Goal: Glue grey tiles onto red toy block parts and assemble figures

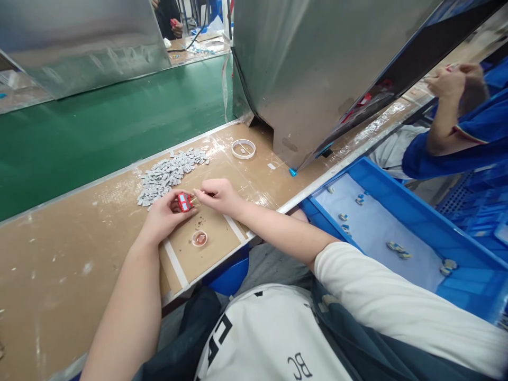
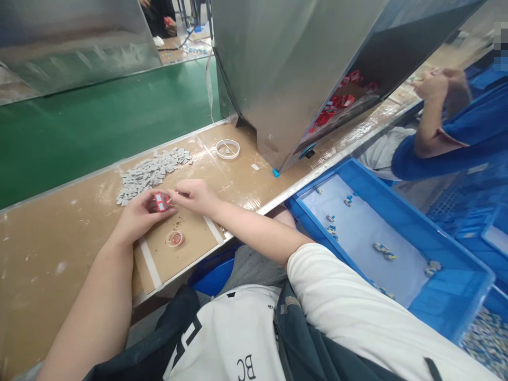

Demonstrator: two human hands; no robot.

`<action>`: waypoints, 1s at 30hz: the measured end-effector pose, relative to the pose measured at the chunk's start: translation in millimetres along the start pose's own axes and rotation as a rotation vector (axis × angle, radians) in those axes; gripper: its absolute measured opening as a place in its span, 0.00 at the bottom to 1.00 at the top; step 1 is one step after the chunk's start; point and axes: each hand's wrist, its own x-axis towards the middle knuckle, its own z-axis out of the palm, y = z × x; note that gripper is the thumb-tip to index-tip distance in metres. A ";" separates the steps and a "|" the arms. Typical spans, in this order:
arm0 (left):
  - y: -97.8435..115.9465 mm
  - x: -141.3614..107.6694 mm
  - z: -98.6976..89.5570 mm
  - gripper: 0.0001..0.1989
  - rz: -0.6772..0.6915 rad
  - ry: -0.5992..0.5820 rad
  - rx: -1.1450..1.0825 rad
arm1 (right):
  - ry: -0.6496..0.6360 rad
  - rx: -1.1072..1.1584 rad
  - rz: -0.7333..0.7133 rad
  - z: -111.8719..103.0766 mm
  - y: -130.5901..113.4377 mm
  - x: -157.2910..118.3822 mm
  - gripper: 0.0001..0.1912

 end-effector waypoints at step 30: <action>4.6 1.1 -3.6 0.33 0.003 0.255 -0.120 | -0.780 0.103 -0.227 -16.4 -18.4 -7.6 0.28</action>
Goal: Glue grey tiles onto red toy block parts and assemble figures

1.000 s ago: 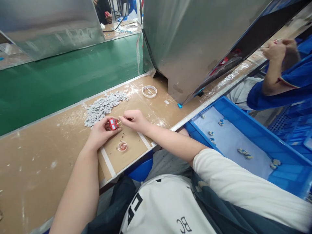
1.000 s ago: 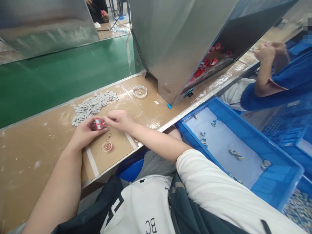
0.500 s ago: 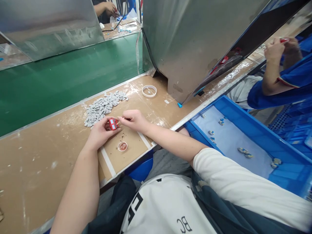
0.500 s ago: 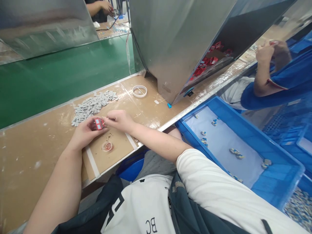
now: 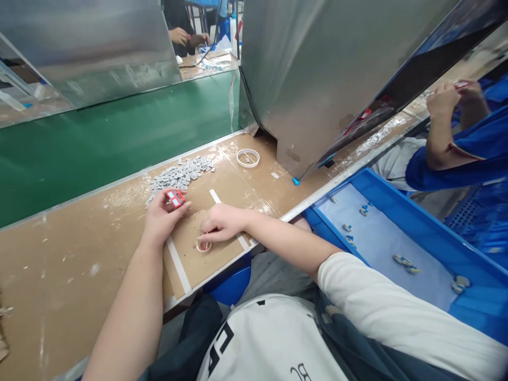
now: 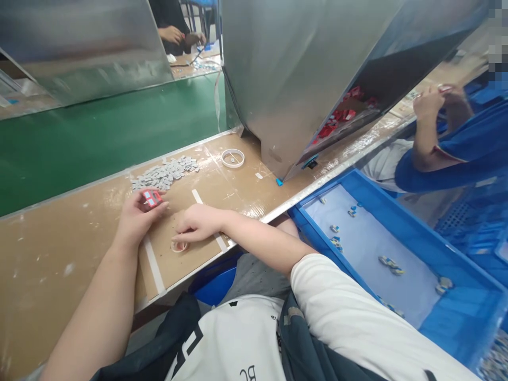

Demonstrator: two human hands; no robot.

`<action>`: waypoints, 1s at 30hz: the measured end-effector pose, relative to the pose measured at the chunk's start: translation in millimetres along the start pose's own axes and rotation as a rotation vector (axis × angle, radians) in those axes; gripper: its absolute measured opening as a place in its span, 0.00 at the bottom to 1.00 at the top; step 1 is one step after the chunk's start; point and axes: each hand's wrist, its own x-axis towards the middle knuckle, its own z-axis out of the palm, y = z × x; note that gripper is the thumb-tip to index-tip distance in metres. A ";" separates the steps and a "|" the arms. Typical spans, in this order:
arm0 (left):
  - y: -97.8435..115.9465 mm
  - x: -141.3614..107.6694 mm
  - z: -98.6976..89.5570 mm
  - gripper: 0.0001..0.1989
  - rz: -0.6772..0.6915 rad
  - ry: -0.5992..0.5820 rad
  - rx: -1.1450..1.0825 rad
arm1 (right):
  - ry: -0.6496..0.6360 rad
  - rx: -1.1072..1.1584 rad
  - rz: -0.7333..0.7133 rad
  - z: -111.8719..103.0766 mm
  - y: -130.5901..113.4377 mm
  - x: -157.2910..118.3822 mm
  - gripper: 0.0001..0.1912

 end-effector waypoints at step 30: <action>-11.1 -1.3 -2.1 0.36 0.050 0.196 -0.070 | 0.765 0.243 0.519 -35.2 80.1 47.8 0.19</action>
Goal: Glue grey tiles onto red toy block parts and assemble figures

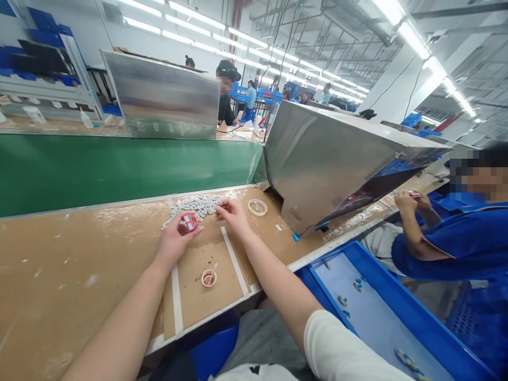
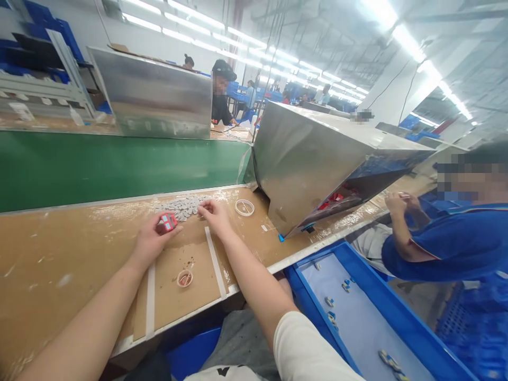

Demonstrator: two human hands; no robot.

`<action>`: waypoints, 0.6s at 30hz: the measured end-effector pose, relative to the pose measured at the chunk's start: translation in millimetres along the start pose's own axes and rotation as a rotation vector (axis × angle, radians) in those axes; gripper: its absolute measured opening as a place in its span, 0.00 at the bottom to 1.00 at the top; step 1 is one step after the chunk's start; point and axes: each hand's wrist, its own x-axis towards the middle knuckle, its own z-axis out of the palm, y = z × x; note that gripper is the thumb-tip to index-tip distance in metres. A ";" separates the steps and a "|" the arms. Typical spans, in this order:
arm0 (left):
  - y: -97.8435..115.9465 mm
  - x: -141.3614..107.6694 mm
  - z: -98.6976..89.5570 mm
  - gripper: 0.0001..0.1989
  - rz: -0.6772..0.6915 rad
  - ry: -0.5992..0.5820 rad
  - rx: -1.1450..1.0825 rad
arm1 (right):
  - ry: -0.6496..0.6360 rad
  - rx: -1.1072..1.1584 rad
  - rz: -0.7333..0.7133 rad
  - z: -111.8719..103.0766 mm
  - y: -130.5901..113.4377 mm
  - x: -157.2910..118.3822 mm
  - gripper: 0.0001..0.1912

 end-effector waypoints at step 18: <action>-9.6 -2.4 -0.8 0.29 0.164 0.041 0.096 | -0.123 0.514 -0.102 21.1 -15.8 -29.9 0.21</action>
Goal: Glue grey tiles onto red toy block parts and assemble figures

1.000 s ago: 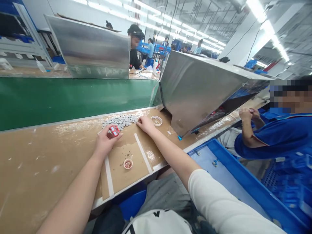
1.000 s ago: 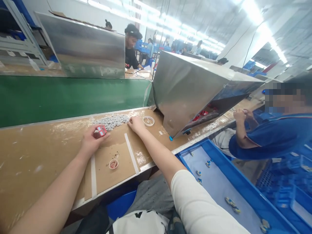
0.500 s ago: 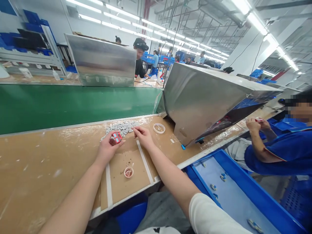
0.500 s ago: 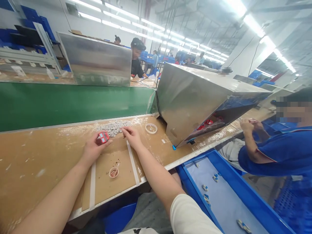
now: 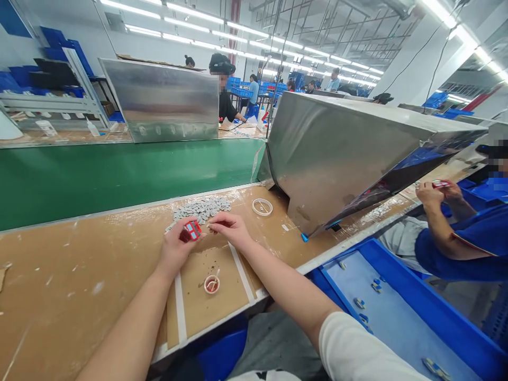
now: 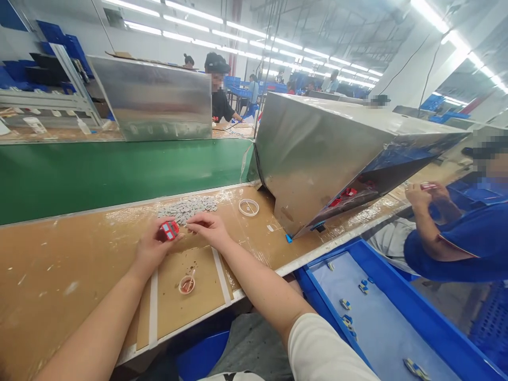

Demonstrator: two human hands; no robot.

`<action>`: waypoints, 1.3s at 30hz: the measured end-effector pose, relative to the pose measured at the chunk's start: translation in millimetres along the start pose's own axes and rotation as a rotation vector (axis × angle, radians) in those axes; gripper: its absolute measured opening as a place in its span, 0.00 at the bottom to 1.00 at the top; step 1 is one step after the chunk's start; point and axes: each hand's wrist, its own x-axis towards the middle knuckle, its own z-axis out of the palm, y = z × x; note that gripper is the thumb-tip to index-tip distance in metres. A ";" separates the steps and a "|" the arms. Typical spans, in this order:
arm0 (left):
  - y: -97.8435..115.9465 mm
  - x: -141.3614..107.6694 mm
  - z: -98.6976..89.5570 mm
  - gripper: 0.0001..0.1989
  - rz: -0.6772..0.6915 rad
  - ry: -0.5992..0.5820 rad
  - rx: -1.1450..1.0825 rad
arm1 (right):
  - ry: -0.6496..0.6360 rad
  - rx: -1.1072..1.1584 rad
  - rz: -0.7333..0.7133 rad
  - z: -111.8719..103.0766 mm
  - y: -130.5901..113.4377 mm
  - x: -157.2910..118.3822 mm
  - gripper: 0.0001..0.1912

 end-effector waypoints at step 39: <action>-8.3 0.7 -1.1 0.22 0.114 -0.142 0.228 | -0.126 -0.464 -0.192 0.3 -13.8 -6.6 0.09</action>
